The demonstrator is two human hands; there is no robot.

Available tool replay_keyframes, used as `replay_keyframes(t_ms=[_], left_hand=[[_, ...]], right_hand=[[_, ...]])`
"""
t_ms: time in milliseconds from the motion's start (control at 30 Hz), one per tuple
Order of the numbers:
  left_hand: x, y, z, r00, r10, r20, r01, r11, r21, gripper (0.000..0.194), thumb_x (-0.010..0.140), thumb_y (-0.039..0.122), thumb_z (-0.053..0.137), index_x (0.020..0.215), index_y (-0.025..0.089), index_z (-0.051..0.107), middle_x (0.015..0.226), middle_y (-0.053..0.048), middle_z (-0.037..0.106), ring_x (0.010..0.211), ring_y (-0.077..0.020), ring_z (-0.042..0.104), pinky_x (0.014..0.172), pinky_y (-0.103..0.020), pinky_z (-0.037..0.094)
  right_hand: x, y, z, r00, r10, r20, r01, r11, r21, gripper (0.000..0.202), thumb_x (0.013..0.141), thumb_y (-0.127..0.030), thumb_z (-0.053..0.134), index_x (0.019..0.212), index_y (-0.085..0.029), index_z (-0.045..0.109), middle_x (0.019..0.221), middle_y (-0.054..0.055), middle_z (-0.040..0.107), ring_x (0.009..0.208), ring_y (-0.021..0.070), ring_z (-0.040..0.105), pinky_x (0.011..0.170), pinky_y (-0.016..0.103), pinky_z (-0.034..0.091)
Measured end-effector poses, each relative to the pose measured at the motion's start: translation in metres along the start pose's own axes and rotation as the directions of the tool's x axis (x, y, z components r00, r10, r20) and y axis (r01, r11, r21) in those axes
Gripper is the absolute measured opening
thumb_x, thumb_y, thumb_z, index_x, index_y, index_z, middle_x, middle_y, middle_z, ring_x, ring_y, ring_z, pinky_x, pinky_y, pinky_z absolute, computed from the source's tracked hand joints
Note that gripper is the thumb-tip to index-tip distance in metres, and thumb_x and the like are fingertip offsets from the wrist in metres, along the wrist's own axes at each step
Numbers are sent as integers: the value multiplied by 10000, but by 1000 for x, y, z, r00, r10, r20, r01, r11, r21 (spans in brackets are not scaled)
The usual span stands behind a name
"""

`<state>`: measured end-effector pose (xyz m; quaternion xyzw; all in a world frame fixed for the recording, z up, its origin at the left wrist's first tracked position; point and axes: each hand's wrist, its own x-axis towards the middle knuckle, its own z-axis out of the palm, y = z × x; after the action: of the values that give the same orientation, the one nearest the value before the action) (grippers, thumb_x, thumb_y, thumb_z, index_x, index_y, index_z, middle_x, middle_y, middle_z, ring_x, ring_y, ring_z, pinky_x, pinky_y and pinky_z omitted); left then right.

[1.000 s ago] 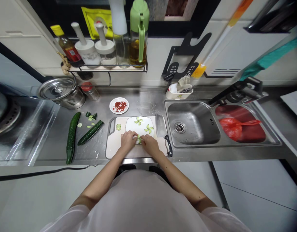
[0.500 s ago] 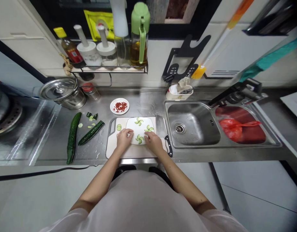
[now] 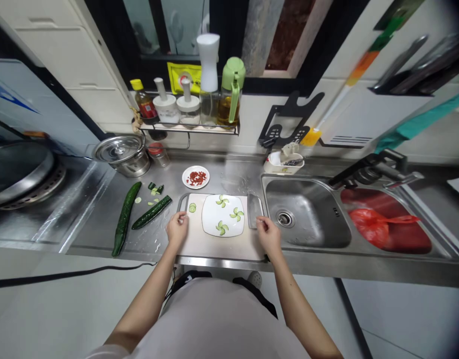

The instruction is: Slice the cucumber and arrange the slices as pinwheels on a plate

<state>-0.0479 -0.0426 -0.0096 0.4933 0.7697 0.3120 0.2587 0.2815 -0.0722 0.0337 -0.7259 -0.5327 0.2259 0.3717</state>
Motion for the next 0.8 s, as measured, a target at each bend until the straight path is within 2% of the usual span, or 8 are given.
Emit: replay_keyframes(t_ms=[167,300,500,800], left_hand=[[12,18,3,999,-10,-31,15,988,157,271,825,316,558,1051,234,683,929,-45,688,906,-224,617,876,-357,397],[21,30,5,999,-28,-18,32,965,262,279,840,383,554,1049,243,675,967,-57,682,967,-256,611,914,-405,368],[24,30,10,999,-41,14,33,928,370,416,797,505,588,1093,219,644,1047,-111,674,1022,-316,597,922,-441,371],[24,35,14,998,-45,40,26,919,394,260,828,419,567,993,235,647,1039,-74,675,1035,-289,597,943,-449,364]], right_hand=[[-5,-1,2,1000,3,10,-4,1000,25,472,809,-509,478,947,-131,725,670,65,654,606,192,548,629,305,434],[-7,0,-2,1000,-6,-14,6,1000,27,478,809,-531,480,941,-141,723,646,51,641,593,186,538,617,300,432],[-9,3,-8,1000,7,-30,-6,1000,19,468,798,-522,478,928,-144,722,635,51,641,590,189,540,615,301,435],[-13,2,-6,1000,-20,-9,20,1000,10,443,810,-494,457,907,-151,720,623,44,633,590,189,548,619,299,430]])
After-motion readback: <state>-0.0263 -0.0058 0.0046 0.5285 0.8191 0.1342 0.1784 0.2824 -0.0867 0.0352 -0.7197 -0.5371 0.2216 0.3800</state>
